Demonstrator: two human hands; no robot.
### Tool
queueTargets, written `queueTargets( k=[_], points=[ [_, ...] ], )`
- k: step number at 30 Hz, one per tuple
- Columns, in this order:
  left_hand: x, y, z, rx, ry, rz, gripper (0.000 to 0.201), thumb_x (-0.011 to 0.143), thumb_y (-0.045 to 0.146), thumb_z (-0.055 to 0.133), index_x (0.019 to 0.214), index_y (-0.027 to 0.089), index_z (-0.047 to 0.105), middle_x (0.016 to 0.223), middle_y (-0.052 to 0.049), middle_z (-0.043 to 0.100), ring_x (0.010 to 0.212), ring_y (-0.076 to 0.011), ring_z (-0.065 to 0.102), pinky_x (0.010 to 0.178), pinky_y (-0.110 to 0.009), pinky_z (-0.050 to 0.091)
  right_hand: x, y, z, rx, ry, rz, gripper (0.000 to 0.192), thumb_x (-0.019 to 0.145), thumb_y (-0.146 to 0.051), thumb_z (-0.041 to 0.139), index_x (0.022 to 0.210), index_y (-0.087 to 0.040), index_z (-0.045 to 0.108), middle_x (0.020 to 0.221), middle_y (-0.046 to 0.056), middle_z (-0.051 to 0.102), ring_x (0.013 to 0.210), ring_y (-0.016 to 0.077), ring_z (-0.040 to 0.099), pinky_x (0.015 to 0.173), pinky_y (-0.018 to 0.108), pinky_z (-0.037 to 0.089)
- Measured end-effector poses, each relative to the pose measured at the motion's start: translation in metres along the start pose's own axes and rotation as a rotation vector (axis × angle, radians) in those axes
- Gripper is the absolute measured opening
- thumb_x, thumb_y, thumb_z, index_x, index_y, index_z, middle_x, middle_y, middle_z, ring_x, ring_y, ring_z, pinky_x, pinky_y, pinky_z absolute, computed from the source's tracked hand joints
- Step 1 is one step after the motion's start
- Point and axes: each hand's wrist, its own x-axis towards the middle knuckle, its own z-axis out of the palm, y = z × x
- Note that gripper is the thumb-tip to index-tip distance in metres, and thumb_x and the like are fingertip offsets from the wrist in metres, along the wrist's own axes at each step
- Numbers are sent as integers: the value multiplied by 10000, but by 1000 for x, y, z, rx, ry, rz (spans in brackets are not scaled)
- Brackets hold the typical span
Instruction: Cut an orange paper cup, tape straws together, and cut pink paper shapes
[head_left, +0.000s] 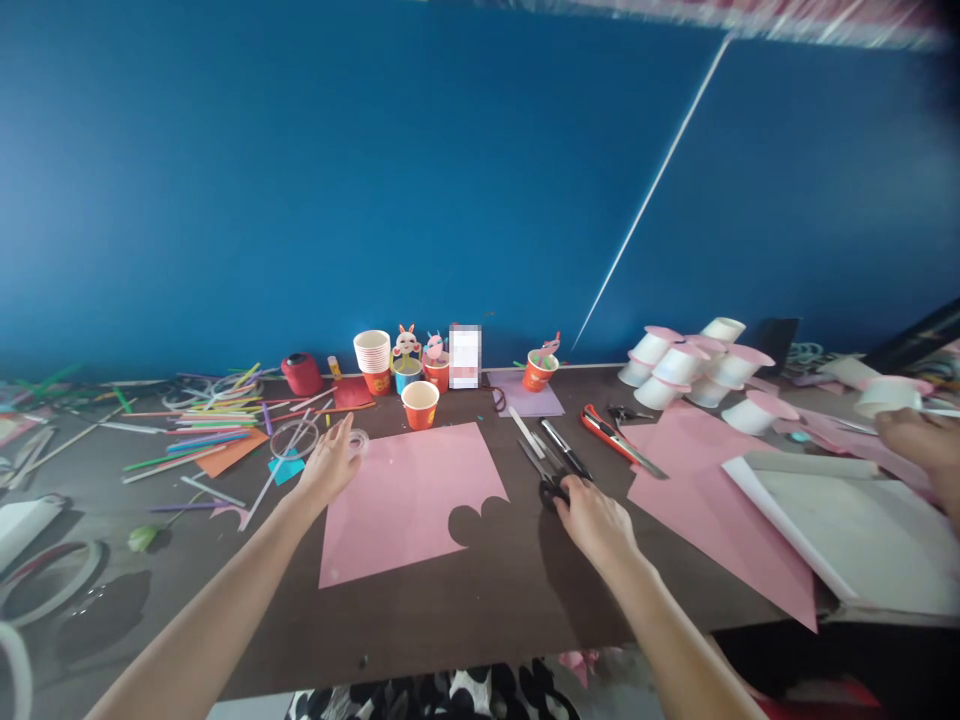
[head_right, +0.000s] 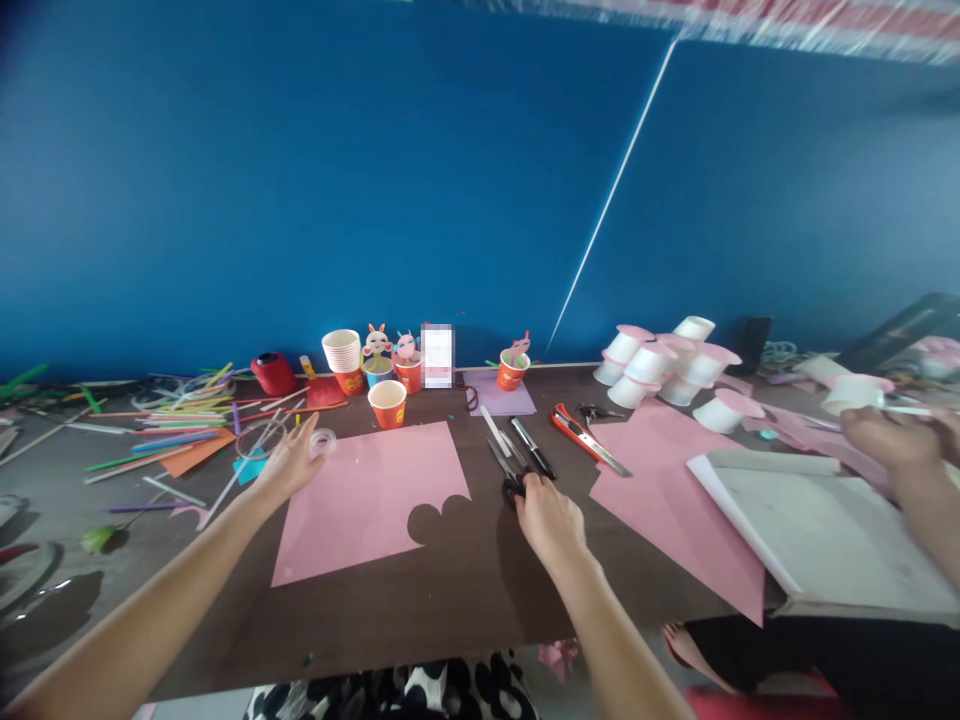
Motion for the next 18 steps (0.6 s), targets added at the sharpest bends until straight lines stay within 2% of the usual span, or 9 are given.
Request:
queueTargets(
  k=[2, 4, 5, 6, 9, 11, 14, 16, 18],
  points=[
    [-14, 8, 1, -118, 91, 19, 567, 677, 173, 510, 1224, 134, 365, 1261, -143, 401, 1218, -280, 277, 980, -445, 231, 4, 4, -1, -1, -38, 11, 205, 769, -257, 459, 939, -176, 539, 894, 94, 601, 706, 208, 605, 583, 275, 389],
    [-40, 25, 0, -353, 118, 11, 496, 688, 194, 514, 1176, 160, 433, 1224, -117, 447, 1189, -263, 328, 975, -421, 255, 9, 9, -3, 28, -84, 22, 180, 734, -261, 492, 868, -172, 574, 854, 94, 616, 720, 219, 604, 587, 274, 389],
    [-58, 35, -1, -507, 85, -36, 448, 692, 217, 524, 1134, 162, 477, 1174, -116, 492, 1133, -261, 400, 949, -410, 295, 11, 11, -5, 74, -115, 28, 159, 713, -269, 511, 814, -173, 588, 810, 86, 624, 720, 221, 603, 582, 269, 389],
    [-78, 46, -2, -681, -7, -110, 407, 691, 249, 542, 1089, 167, 516, 1099, -115, 545, 1050, -260, 477, 896, -397, 355, 13, 13, -8, 156, -159, 36, 146, 695, -279, 524, 768, -174, 595, 763, 75, 628, 700, 214, 602, 567, 260, 388],
    [-140, 72, -2, -1211, -350, -505, 366, 683, 288, 587, 1024, 155, 562, 1051, -138, 586, 965, -269, 542, 799, -371, 423, 12, 17, -16, 611, -355, 59, 197, 694, -313, 499, 784, -161, 585, 664, 42, 618, 521, 145, 569, 455, 214, 363],
    [-173, 79, 2, -1510, -415, -845, 408, 684, 269, 591, 1077, 173, 535, 1155, -136, 537, 1020, -286, 517, 783, -381, 433, 5, 13, -19, 977, -473, 39, 249, 709, -329, 470, 837, -134, 557, 689, 46, 620, 436, 104, 527, 391, 192, 335],
    [-199, 74, 12, -1771, -291, -1097, 470, 714, 151, 537, 1176, 148, 453, 1216, -139, 489, 1100, -255, 465, 882, -366, 387, -10, -6, -18, 1337, -475, -58, 258, 720, -338, 467, 848, -122, 526, 850, 83, 619, 484, 99, 553, 388, 184, 357],
    [-201, 69, 17, -1887, -181, -1148, 548, 737, 105, 479, 1265, 146, 341, 1227, -135, 480, 1114, -233, 453, 936, -355, 346, -17, -26, -14, 1359, -404, -114, 223, 724, -298, 466, 865, -131, 512, 911, 87, 609, 510, 103, 573, 404, 185, 377],
    [-198, 66, 17, -1978, -99, -1190, 559, 773, 127, 411, 1309, 133, 254, 1224, -142, 481, 1114, -232, 451, 960, -362, 323, -20, -49, -10, 1245, -295, -178, 200, 732, -260, 456, 890, -147, 500, 904, 69, 615, 480, 95, 566, 437, 198, 402]
  ],
)
